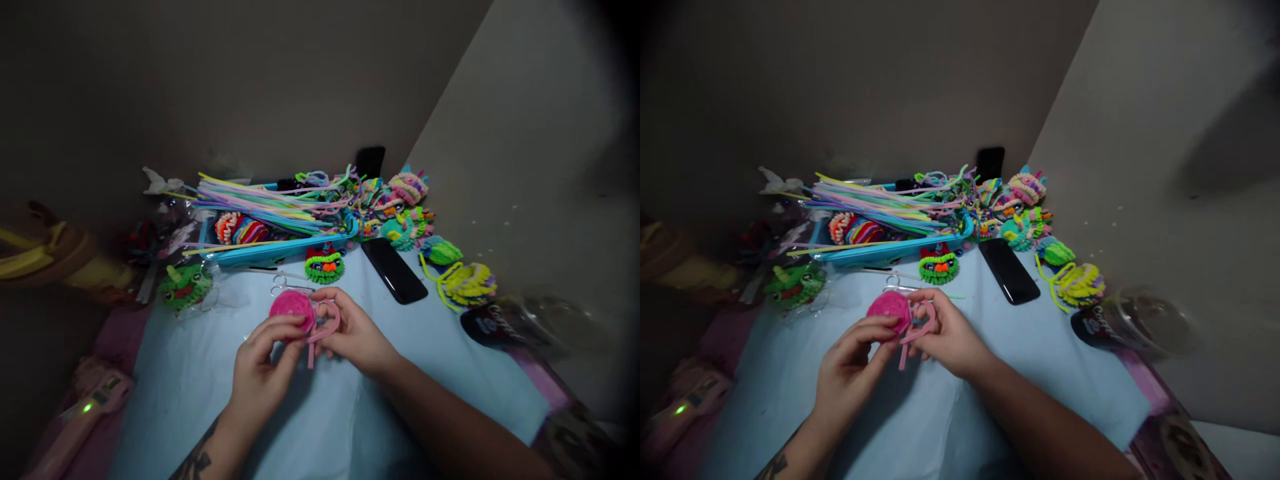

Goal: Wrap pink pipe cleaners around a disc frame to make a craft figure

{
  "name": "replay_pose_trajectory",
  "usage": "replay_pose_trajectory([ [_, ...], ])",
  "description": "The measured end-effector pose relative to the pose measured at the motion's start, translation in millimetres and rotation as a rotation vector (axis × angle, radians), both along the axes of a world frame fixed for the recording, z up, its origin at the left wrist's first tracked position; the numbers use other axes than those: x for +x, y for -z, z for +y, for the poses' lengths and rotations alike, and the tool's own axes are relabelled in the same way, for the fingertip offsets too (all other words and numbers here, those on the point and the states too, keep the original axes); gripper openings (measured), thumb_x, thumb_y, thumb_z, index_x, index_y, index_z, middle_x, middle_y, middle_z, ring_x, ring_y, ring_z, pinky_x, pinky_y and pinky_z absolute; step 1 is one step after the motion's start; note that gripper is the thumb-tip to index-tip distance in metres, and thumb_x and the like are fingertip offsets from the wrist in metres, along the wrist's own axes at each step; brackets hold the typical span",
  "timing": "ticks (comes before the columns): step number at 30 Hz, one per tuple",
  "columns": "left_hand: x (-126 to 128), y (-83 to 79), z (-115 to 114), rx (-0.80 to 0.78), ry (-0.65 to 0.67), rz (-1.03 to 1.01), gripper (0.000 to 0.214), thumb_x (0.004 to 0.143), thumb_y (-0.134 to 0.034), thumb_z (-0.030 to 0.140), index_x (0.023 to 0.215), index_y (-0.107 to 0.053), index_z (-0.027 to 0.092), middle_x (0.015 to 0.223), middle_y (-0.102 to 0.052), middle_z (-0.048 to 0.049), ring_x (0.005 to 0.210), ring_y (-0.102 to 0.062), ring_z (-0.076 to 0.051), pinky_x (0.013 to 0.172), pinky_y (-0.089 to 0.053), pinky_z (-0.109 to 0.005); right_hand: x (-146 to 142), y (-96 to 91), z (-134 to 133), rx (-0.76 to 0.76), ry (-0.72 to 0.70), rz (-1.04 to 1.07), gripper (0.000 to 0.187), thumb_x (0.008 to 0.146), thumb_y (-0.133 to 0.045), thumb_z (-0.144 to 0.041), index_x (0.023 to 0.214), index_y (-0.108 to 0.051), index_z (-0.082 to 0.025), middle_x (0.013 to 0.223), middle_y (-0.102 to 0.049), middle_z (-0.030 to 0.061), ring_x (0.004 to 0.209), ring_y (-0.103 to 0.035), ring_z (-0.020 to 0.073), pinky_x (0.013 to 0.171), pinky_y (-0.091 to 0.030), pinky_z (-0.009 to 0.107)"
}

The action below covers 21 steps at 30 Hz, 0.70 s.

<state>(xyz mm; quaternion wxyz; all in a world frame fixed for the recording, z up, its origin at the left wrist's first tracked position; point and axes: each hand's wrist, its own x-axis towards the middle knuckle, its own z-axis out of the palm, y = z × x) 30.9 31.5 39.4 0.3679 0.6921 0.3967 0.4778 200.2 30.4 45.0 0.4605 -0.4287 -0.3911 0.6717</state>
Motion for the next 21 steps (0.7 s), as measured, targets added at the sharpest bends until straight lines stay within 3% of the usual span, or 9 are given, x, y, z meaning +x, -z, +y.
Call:
replay_pose_trajectory([
  [3,0.2,-1.2,-0.5,0.124,0.029,0.110,0.019,0.078,-0.060,0.007,0.086,-0.067,0.022,0.095,-0.071,-0.0063,0.090,-0.066,-0.017,0.079,-0.053,-0.028,-3.7,5.1,-1.2,0.031,-0.002,0.096,0.050,0.066,-0.069,-0.011,0.108,-0.046,-0.025,0.085,-0.059,-0.0049,0.053,-0.061,0.0056,0.047,-0.049,0.016],
  [8,0.2,-1.2,-1.1,0.199,0.050,0.168,0.022,0.078,-0.059,0.005,0.088,-0.067,0.022,0.095,-0.071,-0.0059,0.088,-0.067,-0.016,0.077,-0.053,-0.026,-9.9,8.0,-3.6,0.027,0.040,0.166,0.051,0.064,-0.066,-0.010,0.108,-0.044,-0.025,0.088,-0.057,-0.0040,0.051,-0.060,0.0060,0.047,-0.050,0.020],
  [13,-2.2,3.1,0.9,0.150,-0.099,0.111,0.024,0.076,-0.062,0.004,0.091,-0.066,0.024,0.096,-0.069,-0.0033,0.090,-0.065,-0.015,0.082,-0.051,-0.028,-10.2,4.7,-1.4,0.052,0.181,0.121,0.055,0.060,-0.068,-0.008,0.106,-0.044,-0.026,0.101,-0.054,-0.0007,0.060,-0.062,0.0064,0.048,-0.048,0.018],
  [17,-3.3,5.1,2.7,0.087,-0.245,0.022,0.020,0.074,-0.067,0.010,0.088,-0.065,0.023,0.093,-0.068,-0.0026,0.089,-0.064,-0.017,0.082,-0.050,-0.030,-8.3,7.0,-2.2,0.013,0.037,0.158,0.047,0.061,-0.070,-0.009,0.100,-0.046,-0.023,0.080,-0.061,-0.0038,0.059,-0.062,0.0079,0.052,-0.049,0.019],
  [21,-1.4,4.5,4.1,0.052,-0.365,-0.049,0.012,0.073,-0.069,0.015,0.083,-0.064,0.020,0.088,-0.066,-0.0026,0.086,-0.064,-0.017,0.079,-0.050,-0.030,-9.3,5.6,-11.9,0.035,-0.137,0.102,0.040,0.066,-0.068,-0.010,0.098,-0.048,-0.022,0.075,-0.066,-0.0031,0.062,-0.065,0.0090,0.057,-0.050,0.021],
])
